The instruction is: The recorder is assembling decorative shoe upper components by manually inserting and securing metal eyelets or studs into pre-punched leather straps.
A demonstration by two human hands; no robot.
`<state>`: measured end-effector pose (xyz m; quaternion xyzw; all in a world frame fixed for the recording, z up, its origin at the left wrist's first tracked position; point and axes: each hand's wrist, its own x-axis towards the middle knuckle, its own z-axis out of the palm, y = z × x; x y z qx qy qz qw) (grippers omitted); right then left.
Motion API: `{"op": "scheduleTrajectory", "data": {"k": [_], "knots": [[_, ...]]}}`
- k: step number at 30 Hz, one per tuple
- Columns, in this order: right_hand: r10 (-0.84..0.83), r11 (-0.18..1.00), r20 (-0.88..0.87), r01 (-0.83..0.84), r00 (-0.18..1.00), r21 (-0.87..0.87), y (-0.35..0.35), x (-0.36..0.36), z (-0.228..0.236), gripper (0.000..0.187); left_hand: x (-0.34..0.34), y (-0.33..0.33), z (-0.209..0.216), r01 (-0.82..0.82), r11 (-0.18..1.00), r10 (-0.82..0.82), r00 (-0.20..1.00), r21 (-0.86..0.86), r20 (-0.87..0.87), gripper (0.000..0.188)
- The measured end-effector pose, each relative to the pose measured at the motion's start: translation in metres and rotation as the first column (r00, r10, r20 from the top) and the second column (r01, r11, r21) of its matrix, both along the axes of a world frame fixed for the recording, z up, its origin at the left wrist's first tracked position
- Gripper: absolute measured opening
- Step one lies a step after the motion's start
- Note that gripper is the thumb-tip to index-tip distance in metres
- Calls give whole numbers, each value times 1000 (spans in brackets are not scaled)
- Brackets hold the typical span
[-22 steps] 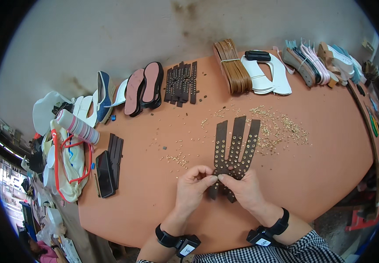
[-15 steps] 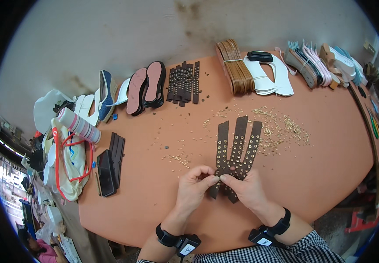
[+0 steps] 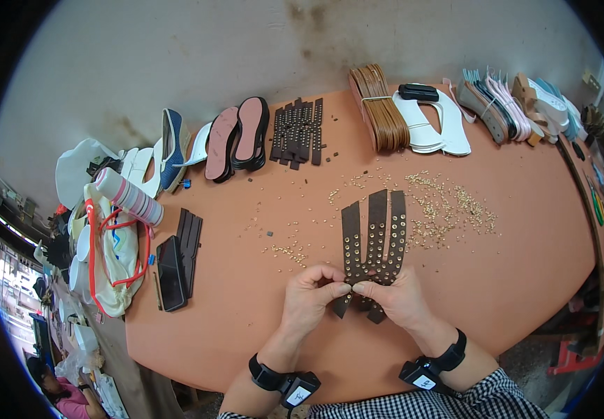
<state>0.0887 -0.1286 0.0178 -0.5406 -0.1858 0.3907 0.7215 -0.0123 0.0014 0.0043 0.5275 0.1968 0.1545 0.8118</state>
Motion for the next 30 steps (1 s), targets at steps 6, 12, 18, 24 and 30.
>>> {"op": "scheduleTrajectory", "data": {"k": [6, 12, 18, 24, 30], "knots": [[30, 998, 27, -29, 999, -56, -2, 6, 2, 11, 3, -2, 4, 17, 1000, -17, 1000, 22, -10, 6], [71, 997, -71, -70, 995, 23, -1, 6, -2, 11, 1, -3, 4, -11, 992, 15, 999, 123, -29, 10], [102, 991, -144, -88, 984, 105, -1, 8, -7, 13, 5, -1, 10, 41, 999, -42, 997, -6, -64, 4], [127, 987, -331, -85, 935, 137, 2, 10, -14, 14, 4, 2, -2, 39, 999, -39, 999, 23, -31, 5], [78, 997, -137, -76, 988, 19, -2, 9, -8, 16, 4, -1, 4, 44, 999, -41, 996, 28, -82, 11]]}}
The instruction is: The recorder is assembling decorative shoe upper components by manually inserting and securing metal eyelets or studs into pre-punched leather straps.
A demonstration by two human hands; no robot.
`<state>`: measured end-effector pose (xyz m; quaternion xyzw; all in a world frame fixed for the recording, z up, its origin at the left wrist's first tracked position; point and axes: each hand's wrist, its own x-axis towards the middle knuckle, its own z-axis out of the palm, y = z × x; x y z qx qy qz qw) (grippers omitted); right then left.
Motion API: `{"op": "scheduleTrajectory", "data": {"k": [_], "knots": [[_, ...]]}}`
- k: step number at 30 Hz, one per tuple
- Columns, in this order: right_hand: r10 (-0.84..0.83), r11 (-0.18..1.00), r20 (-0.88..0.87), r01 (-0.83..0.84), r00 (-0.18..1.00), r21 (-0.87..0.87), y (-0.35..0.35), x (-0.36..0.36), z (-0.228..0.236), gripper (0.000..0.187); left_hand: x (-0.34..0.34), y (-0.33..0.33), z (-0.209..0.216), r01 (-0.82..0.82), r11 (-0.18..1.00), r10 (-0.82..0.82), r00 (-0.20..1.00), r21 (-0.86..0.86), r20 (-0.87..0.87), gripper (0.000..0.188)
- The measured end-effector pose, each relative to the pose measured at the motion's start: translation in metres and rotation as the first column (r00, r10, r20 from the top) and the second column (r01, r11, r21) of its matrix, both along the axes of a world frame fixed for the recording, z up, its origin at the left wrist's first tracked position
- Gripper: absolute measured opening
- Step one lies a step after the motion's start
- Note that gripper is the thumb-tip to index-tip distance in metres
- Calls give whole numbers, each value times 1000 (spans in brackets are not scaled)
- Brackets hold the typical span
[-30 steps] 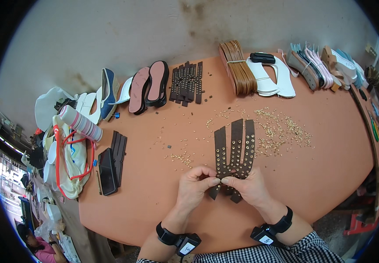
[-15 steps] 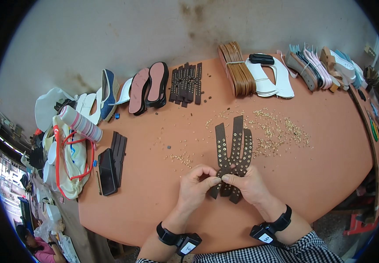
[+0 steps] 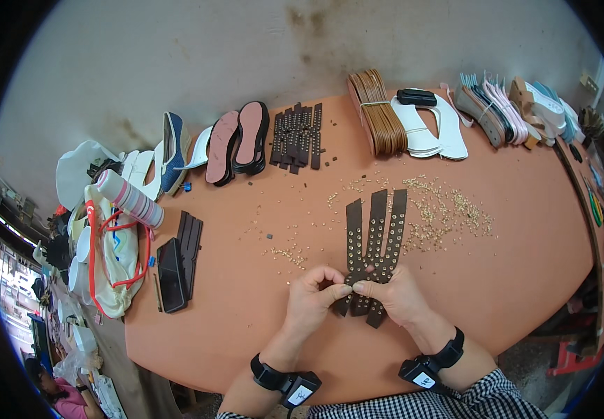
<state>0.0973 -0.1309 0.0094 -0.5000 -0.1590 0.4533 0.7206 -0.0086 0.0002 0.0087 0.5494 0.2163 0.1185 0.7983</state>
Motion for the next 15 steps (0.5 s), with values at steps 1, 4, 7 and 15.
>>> {"op": "scheduleTrajectory", "data": {"k": [1, 4, 7, 15], "knots": [[-8, 1000, 20, 8, 1000, -2, 1, 1, -2, 16, -1, -1, -5, -15, 999, 15, 1000, 28, 22, 11], [38, 996, -112, -28, 993, 86, 3, 4, -7, 16, -2, -1, -9, -31, 999, 30, 997, 11, 76, 12], [47, 996, -66, -42, 997, 72, 2, 3, -4, 16, 0, 0, -12, -25, 996, 32, 995, -80, 93, 9], [-45, 994, -138, 58, 989, 88, 3, -4, -3, 15, 3, -2, -6, -49, 999, 49, 997, -17, 59, 13]]}}
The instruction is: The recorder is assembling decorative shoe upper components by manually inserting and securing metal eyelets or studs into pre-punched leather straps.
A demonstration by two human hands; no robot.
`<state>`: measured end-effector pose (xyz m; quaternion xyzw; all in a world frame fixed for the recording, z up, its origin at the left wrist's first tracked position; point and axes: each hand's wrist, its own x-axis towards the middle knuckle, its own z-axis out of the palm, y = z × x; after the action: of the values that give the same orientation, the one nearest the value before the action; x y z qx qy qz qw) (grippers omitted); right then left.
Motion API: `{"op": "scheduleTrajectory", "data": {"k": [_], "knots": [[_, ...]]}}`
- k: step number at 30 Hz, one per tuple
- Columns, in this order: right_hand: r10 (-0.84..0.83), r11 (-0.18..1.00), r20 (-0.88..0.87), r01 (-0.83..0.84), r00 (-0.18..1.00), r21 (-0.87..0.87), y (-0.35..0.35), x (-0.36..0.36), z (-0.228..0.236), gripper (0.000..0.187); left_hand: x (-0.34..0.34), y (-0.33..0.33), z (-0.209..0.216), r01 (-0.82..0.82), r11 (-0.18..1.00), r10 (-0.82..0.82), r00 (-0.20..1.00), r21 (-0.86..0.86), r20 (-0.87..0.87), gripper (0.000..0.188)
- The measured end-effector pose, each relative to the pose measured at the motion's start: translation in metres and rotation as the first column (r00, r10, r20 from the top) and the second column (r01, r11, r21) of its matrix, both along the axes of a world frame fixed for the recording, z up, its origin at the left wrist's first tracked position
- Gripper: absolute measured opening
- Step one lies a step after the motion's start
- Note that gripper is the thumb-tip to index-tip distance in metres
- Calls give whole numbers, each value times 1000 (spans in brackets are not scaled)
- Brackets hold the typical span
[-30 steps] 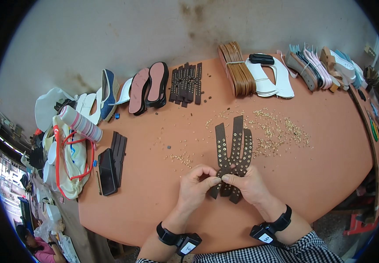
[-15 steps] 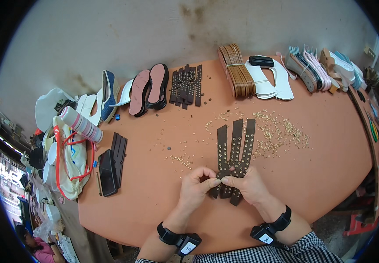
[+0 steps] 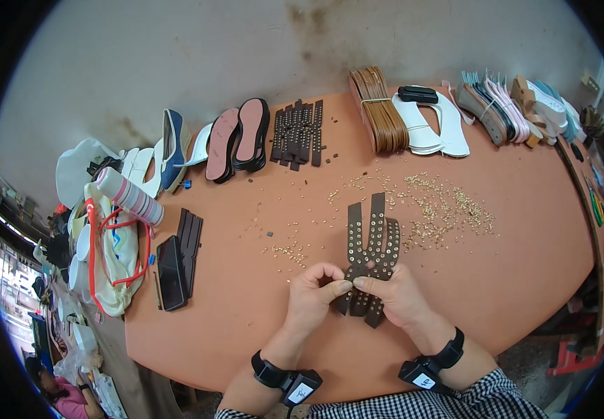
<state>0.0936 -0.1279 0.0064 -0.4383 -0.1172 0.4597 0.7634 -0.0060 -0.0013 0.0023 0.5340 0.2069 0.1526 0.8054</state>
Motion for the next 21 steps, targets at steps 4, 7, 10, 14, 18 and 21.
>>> {"op": "scheduleTrajectory", "data": {"k": [4, 7, 10, 14, 18, 21], "knots": [[50, 999, 48, -51, 998, 14, 0, 2, 5, 18, -3, -4, 1, -22, 998, 20, 999, 57, 35, 9], [125, 990, -136, -113, 983, 89, 1, 4, 8, 16, -3, -4, 1, -23, 992, 27, 999, -123, 32, 8], [91, 995, -149, -82, 985, 63, 2, 2, 0, 13, -1, -1, -3, -16, 978, 14, 1000, -207, -7, 9], [27, 996, 151, -14, 988, -83, 1, -2, 1, 13, -3, -4, 8, -25, 995, 34, 995, 92, -99, 9], [40, 995, 229, -16, 973, -103, -5, -1, 9, 15, -2, -7, 6, 0, 1000, -2, 999, 30, 46, 8], [4, 999, 3, -5, 1000, 33, 1, -4, 5, 15, -2, -5, 0, -33, 998, 25, 989, 51, 145, 8]]}}
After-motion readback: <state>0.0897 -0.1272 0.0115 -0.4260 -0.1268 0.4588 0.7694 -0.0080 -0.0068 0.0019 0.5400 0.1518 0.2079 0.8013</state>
